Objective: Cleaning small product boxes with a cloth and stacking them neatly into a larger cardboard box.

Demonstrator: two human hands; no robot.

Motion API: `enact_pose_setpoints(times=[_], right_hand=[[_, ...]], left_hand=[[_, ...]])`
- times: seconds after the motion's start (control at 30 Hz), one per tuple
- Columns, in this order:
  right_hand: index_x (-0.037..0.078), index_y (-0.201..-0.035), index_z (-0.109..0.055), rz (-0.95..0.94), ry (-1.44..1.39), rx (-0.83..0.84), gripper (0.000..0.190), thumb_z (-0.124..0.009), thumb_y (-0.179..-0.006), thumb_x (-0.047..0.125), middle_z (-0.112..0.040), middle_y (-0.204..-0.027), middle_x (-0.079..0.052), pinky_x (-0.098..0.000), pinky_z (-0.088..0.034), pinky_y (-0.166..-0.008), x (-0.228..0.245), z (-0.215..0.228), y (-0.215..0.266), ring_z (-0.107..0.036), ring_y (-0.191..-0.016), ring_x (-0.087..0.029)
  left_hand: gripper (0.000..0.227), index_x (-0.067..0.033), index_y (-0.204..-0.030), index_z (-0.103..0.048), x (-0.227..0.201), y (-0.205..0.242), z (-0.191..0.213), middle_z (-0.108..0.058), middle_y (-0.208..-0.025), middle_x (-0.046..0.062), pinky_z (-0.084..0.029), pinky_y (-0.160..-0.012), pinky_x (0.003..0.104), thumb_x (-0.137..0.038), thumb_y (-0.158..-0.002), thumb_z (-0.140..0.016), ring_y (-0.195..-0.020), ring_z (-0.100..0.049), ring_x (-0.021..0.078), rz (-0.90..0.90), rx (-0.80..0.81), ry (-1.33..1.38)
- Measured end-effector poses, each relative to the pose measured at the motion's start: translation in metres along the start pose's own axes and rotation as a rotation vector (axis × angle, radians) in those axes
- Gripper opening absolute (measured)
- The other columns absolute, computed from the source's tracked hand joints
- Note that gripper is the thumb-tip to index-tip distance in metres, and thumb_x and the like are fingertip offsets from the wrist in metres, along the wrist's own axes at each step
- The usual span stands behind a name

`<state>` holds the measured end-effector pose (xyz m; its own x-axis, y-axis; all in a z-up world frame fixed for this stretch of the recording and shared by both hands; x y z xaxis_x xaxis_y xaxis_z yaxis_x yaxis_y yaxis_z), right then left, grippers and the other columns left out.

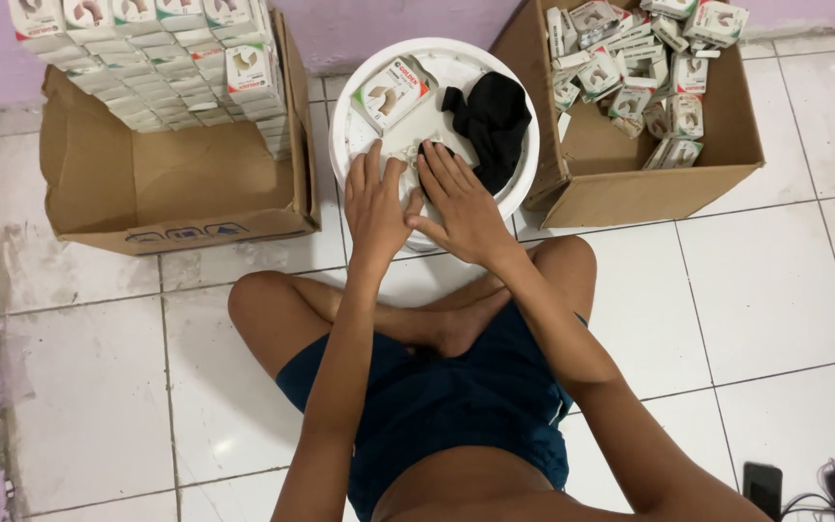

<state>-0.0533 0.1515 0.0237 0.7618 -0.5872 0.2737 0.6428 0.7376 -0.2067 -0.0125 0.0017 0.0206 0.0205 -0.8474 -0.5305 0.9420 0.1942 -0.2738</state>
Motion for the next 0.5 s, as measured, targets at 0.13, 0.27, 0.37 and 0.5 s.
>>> enact_pose_setpoints(times=[0.13, 0.27, 0.37, 0.5], right_hand=[[0.0, -0.16, -0.033, -0.02, 0.015, -0.011, 0.096, -0.037, -0.099, 0.076, -0.025, -0.168, -0.02, -0.0426, -0.014, -0.13, 0.01, 0.006, 0.02, -0.022, -0.157, -0.03], [-0.002, -0.153, -0.044, -0.021, -0.008, -0.013, 0.089, -0.048, -0.1, 0.069, -0.038, -0.162, -0.022, -0.0421, -0.023, -0.127, 0.019, 0.022, 0.035, -0.034, -0.152, -0.032], [-0.001, -0.14, -0.06, -0.011, -0.015, -0.023, 0.069, -0.056, -0.102, 0.057, -0.054, -0.149, -0.021, -0.0402, -0.034, -0.122, 0.02, 0.035, 0.041, -0.05, -0.141, -0.031], [0.007, -0.12, -0.075, 0.044, 0.001, -0.088, 0.043, -0.063, -0.103, 0.044, -0.073, -0.125, -0.014, -0.0379, -0.048, -0.108, 0.004, 0.027, 0.045, -0.068, -0.122, -0.026]], left_hand=[[0.036, -0.0116, -0.12, -0.059, 0.002, -0.002, -0.004, -0.045, -0.152, 0.018, -0.027, -0.118, 0.051, -0.027, -0.09, -0.072, -0.137, -0.038, 0.0353, -0.015, 0.0, -0.026], [0.032, -0.0129, -0.119, -0.06, 0.001, -0.002, -0.002, -0.045, -0.151, 0.017, -0.028, -0.117, 0.051, -0.025, -0.091, -0.07, -0.137, -0.038, 0.0346, 0.0, 0.001, -0.016], [0.032, -0.0136, -0.12, -0.06, 0.005, 0.0, -0.006, -0.045, -0.152, 0.017, -0.027, -0.118, 0.052, -0.025, -0.092, -0.069, -0.138, -0.038, 0.0348, -0.011, 0.004, -0.024], [0.034, -0.0136, -0.122, -0.06, 0.012, -0.002, -0.014, -0.045, -0.151, 0.017, -0.027, -0.118, 0.052, -0.026, -0.092, -0.069, -0.137, -0.039, 0.0346, -0.026, -0.014, -0.052]])
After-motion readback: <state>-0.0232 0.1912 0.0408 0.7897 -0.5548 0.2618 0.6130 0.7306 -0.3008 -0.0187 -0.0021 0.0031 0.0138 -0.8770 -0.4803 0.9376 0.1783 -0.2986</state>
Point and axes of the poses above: each hand's wrist, its own y-axis away from the middle knuckle, its own z-axis out of the back of the hand, x = y × z, the point moved 2 cm from there along -y, towards the middle knuckle
